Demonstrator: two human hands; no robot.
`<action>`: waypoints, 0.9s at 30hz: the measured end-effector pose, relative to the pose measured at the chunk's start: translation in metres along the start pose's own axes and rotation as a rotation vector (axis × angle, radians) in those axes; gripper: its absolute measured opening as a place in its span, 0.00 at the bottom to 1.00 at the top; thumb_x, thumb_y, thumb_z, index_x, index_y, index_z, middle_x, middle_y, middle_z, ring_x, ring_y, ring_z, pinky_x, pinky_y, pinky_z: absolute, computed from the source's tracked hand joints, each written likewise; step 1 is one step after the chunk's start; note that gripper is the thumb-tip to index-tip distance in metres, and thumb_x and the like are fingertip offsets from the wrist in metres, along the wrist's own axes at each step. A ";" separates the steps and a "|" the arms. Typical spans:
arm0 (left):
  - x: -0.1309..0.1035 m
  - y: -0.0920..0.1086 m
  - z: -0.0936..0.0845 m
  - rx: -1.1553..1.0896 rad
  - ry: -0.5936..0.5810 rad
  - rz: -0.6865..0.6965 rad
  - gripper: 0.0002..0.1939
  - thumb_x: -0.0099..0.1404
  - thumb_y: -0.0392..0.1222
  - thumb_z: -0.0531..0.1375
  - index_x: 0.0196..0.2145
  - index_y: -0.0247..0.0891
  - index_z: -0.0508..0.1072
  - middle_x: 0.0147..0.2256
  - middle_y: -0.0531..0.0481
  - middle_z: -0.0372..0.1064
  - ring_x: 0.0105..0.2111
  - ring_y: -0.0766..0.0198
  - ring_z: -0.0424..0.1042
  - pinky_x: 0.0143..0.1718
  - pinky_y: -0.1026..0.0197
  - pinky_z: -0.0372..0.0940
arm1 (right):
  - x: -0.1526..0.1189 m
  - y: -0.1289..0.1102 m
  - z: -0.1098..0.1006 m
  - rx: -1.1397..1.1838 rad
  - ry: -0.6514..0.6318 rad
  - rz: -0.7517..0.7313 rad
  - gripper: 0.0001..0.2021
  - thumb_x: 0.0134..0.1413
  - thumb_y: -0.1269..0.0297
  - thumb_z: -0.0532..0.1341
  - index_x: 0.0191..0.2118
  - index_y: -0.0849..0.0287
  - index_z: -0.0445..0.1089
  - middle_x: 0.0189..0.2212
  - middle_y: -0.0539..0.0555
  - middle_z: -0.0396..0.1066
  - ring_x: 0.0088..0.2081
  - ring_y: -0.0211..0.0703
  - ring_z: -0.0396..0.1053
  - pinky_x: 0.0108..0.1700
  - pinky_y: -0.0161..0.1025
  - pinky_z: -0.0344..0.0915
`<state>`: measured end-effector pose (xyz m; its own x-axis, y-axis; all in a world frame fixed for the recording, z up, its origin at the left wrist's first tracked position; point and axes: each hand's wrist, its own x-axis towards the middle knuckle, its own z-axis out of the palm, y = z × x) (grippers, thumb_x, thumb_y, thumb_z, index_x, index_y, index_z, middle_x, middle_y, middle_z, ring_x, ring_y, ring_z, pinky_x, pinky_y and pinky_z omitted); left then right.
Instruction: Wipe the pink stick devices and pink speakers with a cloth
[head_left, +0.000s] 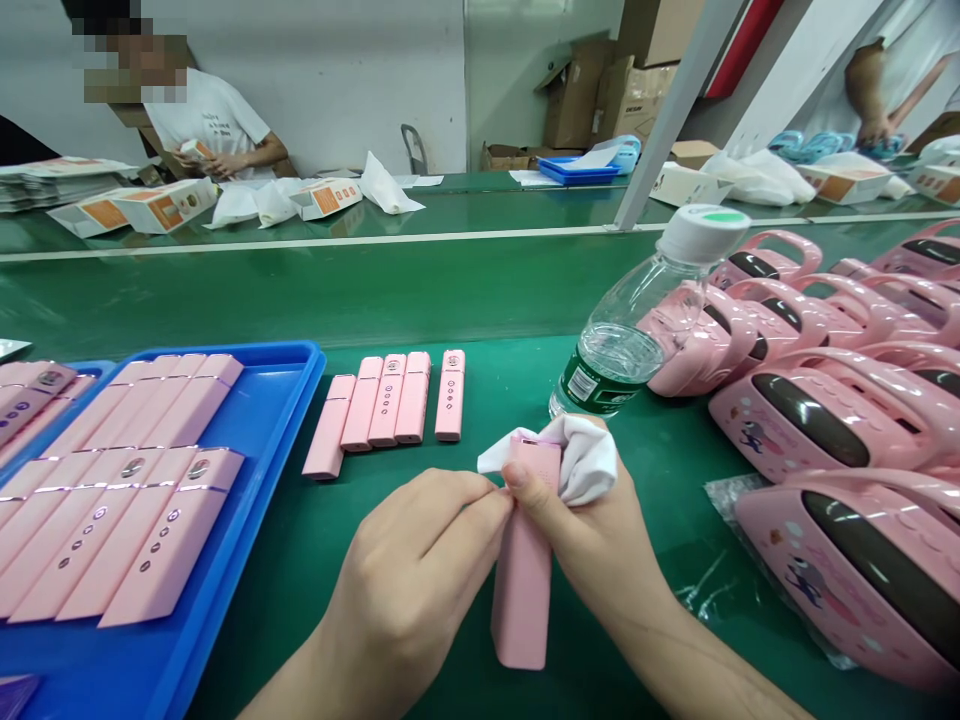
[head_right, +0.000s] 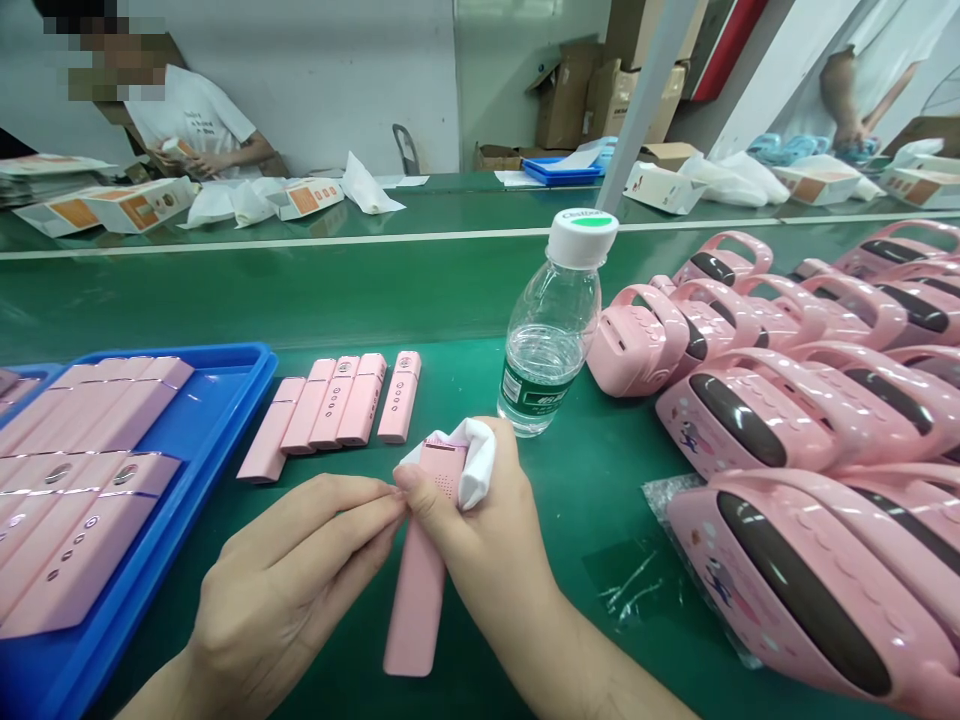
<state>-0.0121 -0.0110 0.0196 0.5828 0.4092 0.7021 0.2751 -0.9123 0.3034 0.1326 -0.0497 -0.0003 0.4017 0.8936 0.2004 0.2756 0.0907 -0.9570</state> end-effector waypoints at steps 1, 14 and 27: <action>0.000 0.000 0.000 0.015 0.002 0.015 0.09 0.59 0.26 0.58 0.39 0.29 0.71 0.33 0.43 0.71 0.32 0.62 0.71 0.30 0.60 0.71 | 0.000 0.000 0.001 -0.015 0.005 -0.004 0.14 0.51 0.55 0.62 0.35 0.55 0.57 0.23 0.44 0.62 0.24 0.36 0.61 0.27 0.35 0.59; 0.001 0.003 0.005 0.123 0.061 0.085 0.08 0.55 0.22 0.60 0.26 0.31 0.68 0.27 0.45 0.70 0.29 0.61 0.71 0.26 0.60 0.68 | -0.003 -0.002 0.004 -0.053 0.003 0.007 0.16 0.49 0.53 0.63 0.36 0.54 0.57 0.26 0.45 0.64 0.26 0.37 0.63 0.29 0.35 0.60; 0.003 -0.001 -0.001 0.064 0.059 -0.011 0.08 0.55 0.23 0.60 0.30 0.32 0.69 0.28 0.48 0.69 0.28 0.65 0.69 0.27 0.61 0.66 | -0.002 -0.006 0.002 -0.020 -0.029 0.010 0.14 0.51 0.55 0.63 0.36 0.54 0.57 0.23 0.43 0.60 0.24 0.36 0.60 0.27 0.34 0.60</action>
<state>-0.0113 -0.0093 0.0217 0.5339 0.4158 0.7362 0.3306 -0.9041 0.2709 0.1290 -0.0511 0.0043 0.3790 0.9068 0.1843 0.2895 0.0729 -0.9544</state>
